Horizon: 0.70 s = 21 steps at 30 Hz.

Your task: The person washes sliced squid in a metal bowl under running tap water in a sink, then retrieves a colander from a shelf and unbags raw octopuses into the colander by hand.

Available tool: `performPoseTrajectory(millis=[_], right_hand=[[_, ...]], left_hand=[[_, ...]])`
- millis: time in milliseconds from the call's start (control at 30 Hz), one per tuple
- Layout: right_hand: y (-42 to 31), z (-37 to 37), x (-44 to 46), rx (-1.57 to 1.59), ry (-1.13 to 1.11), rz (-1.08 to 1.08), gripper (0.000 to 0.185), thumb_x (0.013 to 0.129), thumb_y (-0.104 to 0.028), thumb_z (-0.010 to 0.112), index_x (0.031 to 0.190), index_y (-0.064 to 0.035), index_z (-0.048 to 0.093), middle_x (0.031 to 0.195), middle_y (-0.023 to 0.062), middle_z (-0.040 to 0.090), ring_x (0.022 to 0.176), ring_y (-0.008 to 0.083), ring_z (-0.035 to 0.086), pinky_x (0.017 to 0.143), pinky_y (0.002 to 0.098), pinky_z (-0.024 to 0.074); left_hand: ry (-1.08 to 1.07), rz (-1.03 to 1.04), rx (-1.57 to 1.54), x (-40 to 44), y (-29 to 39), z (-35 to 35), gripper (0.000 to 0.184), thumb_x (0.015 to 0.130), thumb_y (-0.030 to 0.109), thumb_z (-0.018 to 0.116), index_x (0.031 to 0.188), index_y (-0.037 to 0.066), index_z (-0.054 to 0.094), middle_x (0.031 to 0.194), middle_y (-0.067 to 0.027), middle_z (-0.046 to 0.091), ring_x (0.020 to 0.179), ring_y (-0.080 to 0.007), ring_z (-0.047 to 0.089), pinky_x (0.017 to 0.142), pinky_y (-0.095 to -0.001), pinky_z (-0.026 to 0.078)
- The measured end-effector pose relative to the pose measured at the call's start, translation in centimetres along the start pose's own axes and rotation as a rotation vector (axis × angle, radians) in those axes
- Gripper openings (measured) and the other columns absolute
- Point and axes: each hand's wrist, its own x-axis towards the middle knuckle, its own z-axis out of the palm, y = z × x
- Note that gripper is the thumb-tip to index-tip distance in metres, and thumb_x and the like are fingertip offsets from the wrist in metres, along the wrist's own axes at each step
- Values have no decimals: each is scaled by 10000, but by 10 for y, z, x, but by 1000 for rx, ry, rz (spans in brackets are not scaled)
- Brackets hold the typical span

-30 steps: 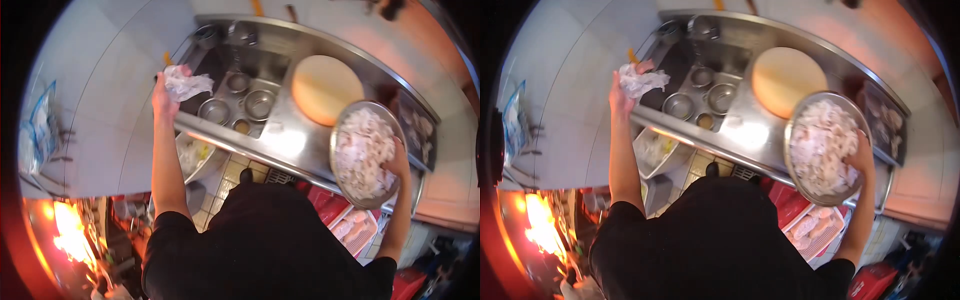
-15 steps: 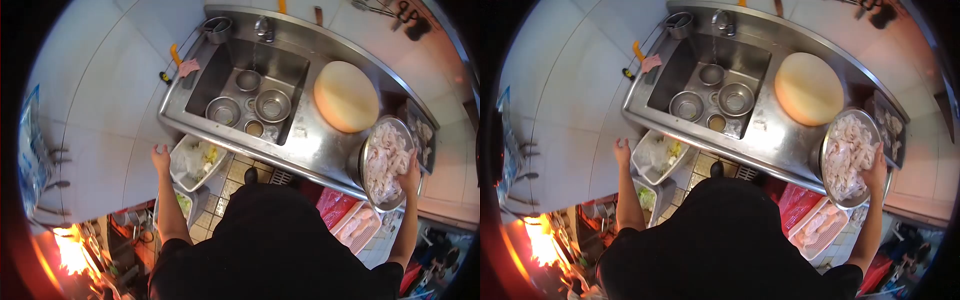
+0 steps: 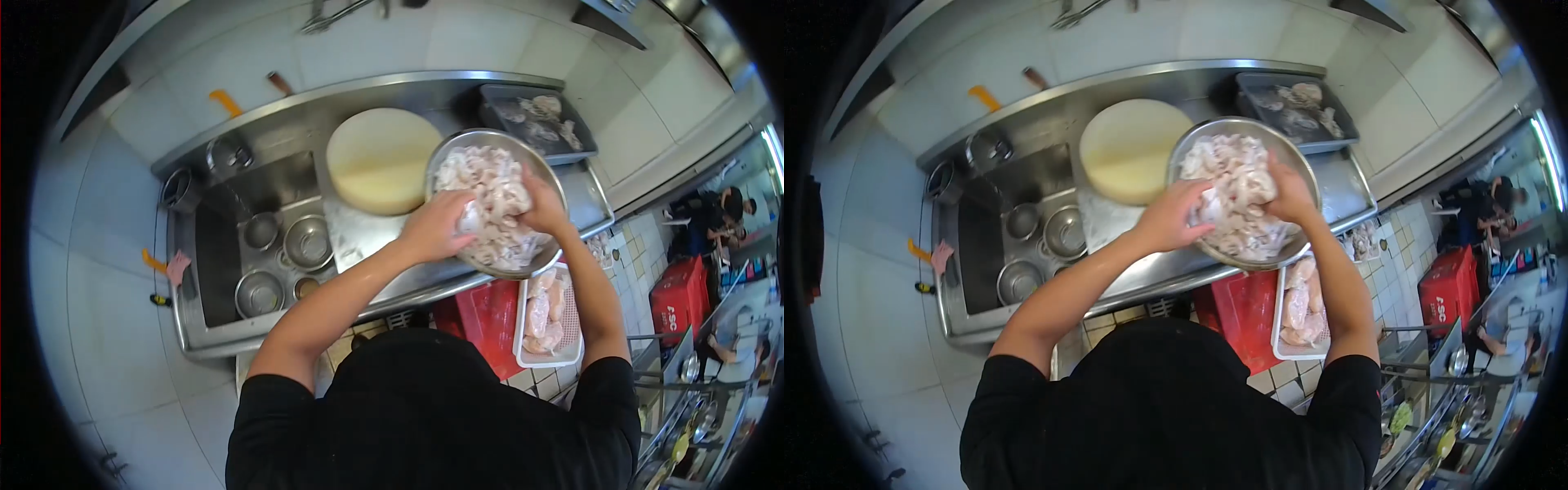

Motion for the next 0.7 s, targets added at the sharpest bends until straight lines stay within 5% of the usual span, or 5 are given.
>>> performPoseTrajectory(millis=[100, 200, 433, 533, 700], right_hand=[[11, 1, 1, 8, 19, -76, 1097, 578, -201, 872, 1536, -30, 364, 1377, 236, 580, 1273, 405, 554, 1108, 446, 418], [25, 6, -3, 34, 67, -77, 1062, 572, -208, 856, 1518, -49, 398, 1338, 222, 603, 1239, 403, 571, 1067, 472, 430], [47, 0, 1, 178, 49, -167, 1016, 628, -208, 836, 1531, -87, 387, 1340, 206, 614, 1241, 397, 581, 1064, 513, 428], [63, -8, 10, 284, -86, -137, 994, 650, -163, 847, 1532, -104, 393, 1321, 205, 627, 1220, 410, 592, 1044, 469, 464], [73, -16, 13, 593, -63, -165, 810, 719, -84, 842, 1457, -100, 510, 1225, 168, 689, 1155, 288, 653, 1009, 379, 495]], left_hand=[[-31, 57, 243, 85, -13, 68, 1057, 636, 335, 905, 1482, -11, 375, 1355, -228, 573, 1298, -369, 522, 1070, -466, 463], [-228, -73, 242, 133, -4, 95, 1096, 571, 328, 924, 1427, -88, 380, 1320, -303, 565, 1251, -414, 553, 1047, -466, 476], [-429, -234, 298, 162, 5, 88, 758, 554, 323, 905, 1166, 18, 578, 1083, -216, 705, 1038, -400, 671, 908, -471, 533], [-421, -124, 281, 163, -4, 85, 676, 570, 304, 887, 1130, 52, 604, 1064, -198, 713, 1032, -398, 669, 881, -475, 532], [-482, 1, 244, 169, -29, 75, 681, 611, 242, 855, 1222, 78, 601, 1089, -168, 709, 1044, -404, 660, 893, -477, 525]])
